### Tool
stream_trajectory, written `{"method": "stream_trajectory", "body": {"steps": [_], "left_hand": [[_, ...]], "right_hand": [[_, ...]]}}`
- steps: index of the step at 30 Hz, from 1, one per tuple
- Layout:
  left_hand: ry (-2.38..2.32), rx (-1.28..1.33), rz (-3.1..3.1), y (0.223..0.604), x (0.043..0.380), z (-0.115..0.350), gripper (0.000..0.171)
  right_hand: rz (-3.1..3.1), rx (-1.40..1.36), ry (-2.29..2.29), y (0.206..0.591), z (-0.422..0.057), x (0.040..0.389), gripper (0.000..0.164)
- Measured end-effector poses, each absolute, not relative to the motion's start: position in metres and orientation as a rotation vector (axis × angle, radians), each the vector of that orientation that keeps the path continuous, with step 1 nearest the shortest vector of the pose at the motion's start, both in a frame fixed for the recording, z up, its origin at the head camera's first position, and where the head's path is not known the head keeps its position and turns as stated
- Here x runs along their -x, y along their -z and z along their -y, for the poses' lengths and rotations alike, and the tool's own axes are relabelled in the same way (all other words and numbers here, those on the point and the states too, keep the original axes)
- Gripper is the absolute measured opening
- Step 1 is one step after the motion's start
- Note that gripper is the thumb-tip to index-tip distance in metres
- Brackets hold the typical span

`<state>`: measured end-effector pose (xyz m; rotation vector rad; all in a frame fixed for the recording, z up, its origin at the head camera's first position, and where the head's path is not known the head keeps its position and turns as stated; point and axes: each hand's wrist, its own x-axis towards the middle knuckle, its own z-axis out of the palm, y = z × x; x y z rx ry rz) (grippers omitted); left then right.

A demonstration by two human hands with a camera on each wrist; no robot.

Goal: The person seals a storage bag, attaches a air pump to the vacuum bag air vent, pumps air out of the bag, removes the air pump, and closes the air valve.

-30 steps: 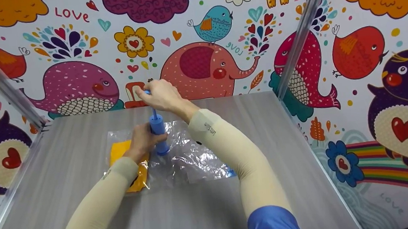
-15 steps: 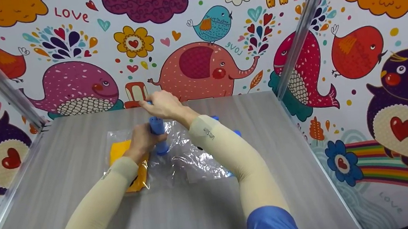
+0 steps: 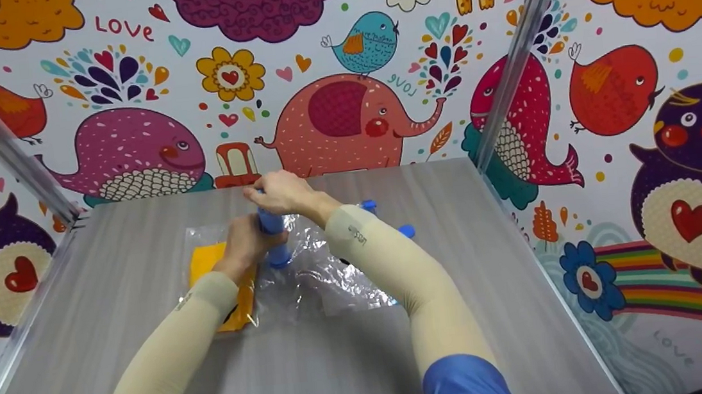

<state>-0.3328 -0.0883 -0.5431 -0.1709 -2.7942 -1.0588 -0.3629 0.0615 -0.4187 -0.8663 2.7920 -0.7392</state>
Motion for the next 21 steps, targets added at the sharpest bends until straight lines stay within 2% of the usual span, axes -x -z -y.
{"method": "stream_trajectory", "body": {"steps": [21], "left_hand": [[0.965, 0.183, 2.834, 0.540, 0.333, 0.089, 0.048]], "right_hand": [[-2.814, 0.898, 0.812, 0.430, -0.062, 0.362, 0.044]]}}
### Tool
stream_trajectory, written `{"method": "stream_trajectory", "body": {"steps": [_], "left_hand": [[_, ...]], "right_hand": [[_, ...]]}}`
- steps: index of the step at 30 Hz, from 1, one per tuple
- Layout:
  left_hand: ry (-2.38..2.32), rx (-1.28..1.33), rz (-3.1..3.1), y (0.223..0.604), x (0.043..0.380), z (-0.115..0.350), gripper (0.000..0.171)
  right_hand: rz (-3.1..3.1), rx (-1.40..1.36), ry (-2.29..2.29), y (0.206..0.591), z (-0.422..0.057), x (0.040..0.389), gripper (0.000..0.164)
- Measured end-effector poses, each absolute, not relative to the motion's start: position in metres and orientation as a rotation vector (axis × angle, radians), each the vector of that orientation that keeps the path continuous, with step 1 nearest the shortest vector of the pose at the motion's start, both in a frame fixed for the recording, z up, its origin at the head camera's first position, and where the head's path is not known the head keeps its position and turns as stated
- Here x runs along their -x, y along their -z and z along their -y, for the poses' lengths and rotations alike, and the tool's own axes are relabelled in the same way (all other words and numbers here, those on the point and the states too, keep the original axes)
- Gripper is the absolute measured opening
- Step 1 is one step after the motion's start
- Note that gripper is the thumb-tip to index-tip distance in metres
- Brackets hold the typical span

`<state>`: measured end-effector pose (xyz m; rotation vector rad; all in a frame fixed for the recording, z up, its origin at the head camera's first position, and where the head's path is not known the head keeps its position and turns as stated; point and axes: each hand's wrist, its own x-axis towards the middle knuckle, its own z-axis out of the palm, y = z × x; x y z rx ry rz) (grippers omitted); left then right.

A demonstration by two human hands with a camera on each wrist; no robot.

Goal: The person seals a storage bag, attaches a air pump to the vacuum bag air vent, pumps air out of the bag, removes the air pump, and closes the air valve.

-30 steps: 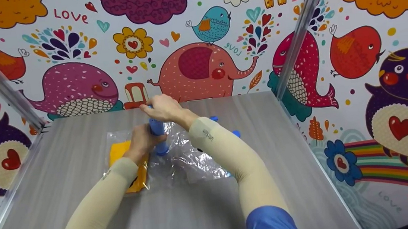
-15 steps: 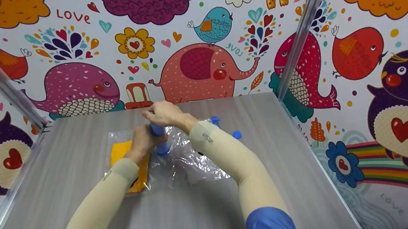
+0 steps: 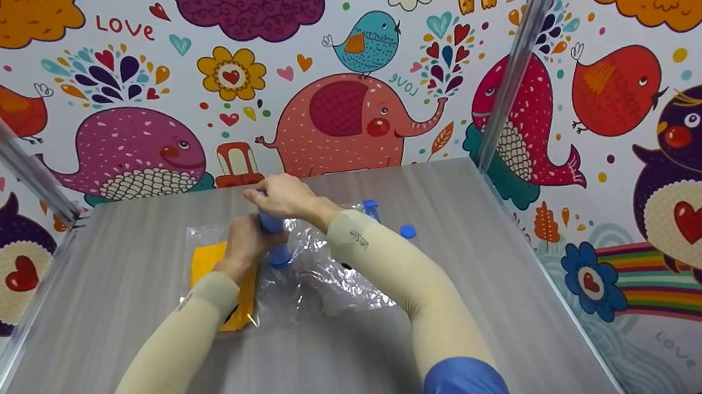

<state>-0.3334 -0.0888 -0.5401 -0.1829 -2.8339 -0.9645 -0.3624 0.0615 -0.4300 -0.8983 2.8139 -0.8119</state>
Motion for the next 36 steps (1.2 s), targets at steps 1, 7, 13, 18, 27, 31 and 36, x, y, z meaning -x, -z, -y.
{"method": "stream_trajectory", "body": {"steps": [1, 7, 13, 18, 27, 31, 36], "left_hand": [[0.964, 0.187, 2.830, 0.540, 0.334, 0.089, 0.048], [0.932, 0.219, 2.796, 0.543, 0.335, 0.089, 0.045], [0.983, 0.226, 2.788, 0.544, 0.334, 0.089, 0.039], [1.012, 0.216, 2.792, 0.543, 0.333, 0.089, 0.037], [1.018, 0.194, 2.802, 0.541, 0.332, 0.088, 0.042], [1.053, 0.182, 2.806, 0.540, 0.333, 0.087, 0.041], [1.135, 0.136, 2.825, 0.540, 0.333, 0.087, 0.041]], "right_hand": [[-2.820, 0.891, 0.814, 0.430, -0.062, 0.362, 0.044], [-2.834, 0.854, 0.831, 0.426, -0.061, 0.362, 0.045], [-2.845, 0.858, 0.866, 0.415, -0.063, 0.362, 0.045], [-2.846, 0.874, 0.923, 0.402, -0.065, 0.362, 0.046], [-2.898, 0.863, 1.054, 0.362, -0.071, 0.361, 0.048], [-2.915, 0.830, 1.083, 0.348, -0.073, 0.359, 0.046], [-2.913, 0.791, 1.121, 0.335, -0.073, 0.355, 0.045]]}}
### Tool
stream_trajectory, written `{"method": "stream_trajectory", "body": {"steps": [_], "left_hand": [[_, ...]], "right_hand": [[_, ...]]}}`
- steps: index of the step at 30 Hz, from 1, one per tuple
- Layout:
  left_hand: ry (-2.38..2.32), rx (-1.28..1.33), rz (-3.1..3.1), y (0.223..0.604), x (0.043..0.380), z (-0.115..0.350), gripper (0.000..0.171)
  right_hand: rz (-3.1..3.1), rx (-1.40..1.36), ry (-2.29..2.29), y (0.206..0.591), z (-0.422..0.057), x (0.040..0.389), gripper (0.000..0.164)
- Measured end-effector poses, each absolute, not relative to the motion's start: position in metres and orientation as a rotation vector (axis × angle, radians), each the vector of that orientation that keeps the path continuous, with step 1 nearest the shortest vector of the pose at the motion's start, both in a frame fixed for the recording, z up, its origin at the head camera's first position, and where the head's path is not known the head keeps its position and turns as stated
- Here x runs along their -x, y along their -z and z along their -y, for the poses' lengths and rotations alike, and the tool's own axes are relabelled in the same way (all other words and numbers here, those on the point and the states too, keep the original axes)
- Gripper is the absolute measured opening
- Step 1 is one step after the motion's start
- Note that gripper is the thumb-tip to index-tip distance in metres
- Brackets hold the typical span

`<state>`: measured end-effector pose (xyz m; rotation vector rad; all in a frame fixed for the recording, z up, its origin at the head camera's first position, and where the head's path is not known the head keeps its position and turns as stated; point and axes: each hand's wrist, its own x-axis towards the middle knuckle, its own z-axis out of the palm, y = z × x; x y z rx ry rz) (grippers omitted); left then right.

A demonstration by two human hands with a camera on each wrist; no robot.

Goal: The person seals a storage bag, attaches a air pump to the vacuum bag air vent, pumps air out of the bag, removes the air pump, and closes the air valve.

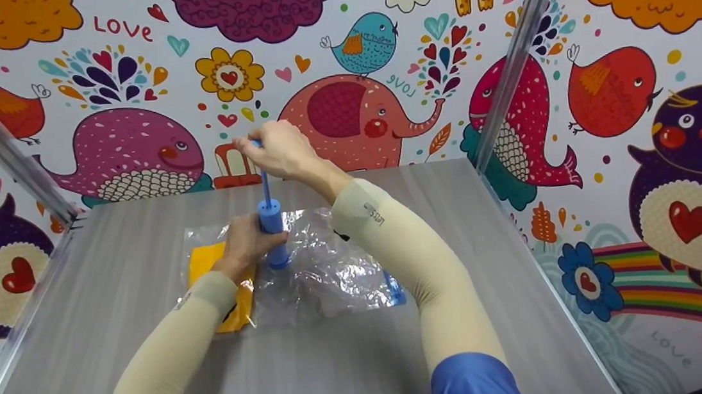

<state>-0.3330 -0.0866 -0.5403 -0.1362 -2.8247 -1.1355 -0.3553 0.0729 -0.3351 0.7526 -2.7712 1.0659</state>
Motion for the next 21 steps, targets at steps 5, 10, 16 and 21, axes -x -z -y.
{"method": "stream_trajectory", "body": {"steps": [5, 10, 16, 21], "left_hand": [[1.207, 0.080, 2.856, 0.539, 0.333, 0.087, 0.045], [1.231, 0.029, 2.892, 0.538, 0.334, 0.088, 0.048], [1.250, -0.030, 2.910, 0.538, 0.335, 0.088, 0.050], [1.266, -0.063, 2.917, 0.538, 0.335, 0.088, 0.052]], "right_hand": [[2.716, -0.779, -1.087, 0.324, -0.073, 0.353, 0.049], [2.639, -0.762, -1.119, 0.315, -0.074, 0.353, 0.049], [2.602, -0.755, -1.077, 0.313, -0.073, 0.353, 0.046], [2.609, -0.783, -1.061, 0.313, -0.072, 0.353, 0.043]]}}
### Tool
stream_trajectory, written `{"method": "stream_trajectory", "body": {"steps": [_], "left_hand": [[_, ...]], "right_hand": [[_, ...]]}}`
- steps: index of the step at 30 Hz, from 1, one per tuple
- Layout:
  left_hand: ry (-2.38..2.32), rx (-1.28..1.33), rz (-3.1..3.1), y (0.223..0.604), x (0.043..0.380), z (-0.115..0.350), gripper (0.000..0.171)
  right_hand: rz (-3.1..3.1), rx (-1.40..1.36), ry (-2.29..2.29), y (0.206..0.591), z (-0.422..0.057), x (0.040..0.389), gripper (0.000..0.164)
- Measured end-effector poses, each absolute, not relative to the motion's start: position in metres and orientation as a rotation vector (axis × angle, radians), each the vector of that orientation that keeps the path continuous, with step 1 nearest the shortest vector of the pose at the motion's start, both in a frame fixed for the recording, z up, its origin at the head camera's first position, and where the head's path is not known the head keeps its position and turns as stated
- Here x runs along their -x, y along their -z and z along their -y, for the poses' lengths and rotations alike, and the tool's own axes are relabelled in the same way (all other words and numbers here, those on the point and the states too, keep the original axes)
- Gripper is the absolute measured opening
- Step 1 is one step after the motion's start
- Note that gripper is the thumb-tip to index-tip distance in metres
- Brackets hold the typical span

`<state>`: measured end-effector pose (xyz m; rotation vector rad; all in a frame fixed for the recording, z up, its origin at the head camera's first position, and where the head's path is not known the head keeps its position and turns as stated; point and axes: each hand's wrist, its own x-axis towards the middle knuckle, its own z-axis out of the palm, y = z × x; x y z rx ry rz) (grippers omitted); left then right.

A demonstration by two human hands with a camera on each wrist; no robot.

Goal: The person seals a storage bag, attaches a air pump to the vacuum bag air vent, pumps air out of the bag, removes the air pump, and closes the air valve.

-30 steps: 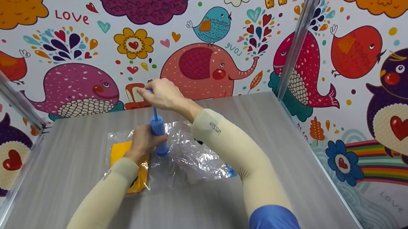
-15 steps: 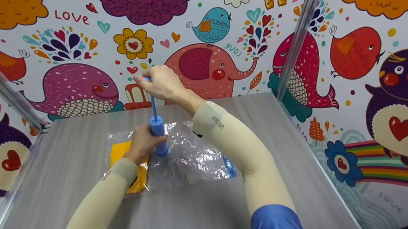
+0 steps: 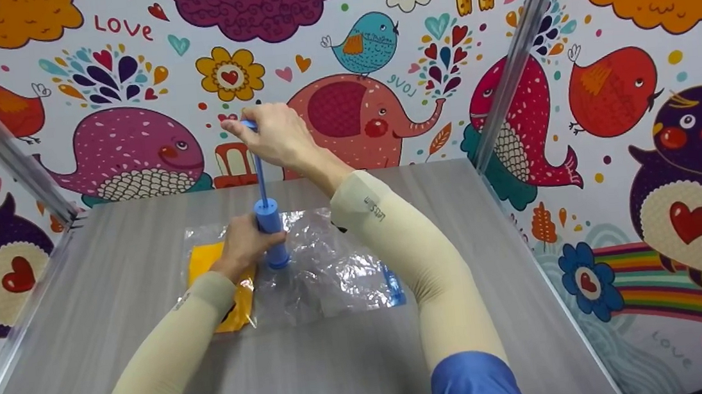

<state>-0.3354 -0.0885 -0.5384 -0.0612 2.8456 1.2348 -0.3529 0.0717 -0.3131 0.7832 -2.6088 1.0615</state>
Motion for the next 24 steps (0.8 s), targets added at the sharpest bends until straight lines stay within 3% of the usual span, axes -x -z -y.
{"method": "stream_trajectory", "body": {"steps": [24], "left_hand": [[-1.270, 0.059, -2.816, 0.5378, 0.3337, 0.0897, 0.050]], "right_hand": [[2.618, -0.827, -1.027, 0.3148, -0.0702, 0.3512, 0.043]]}}
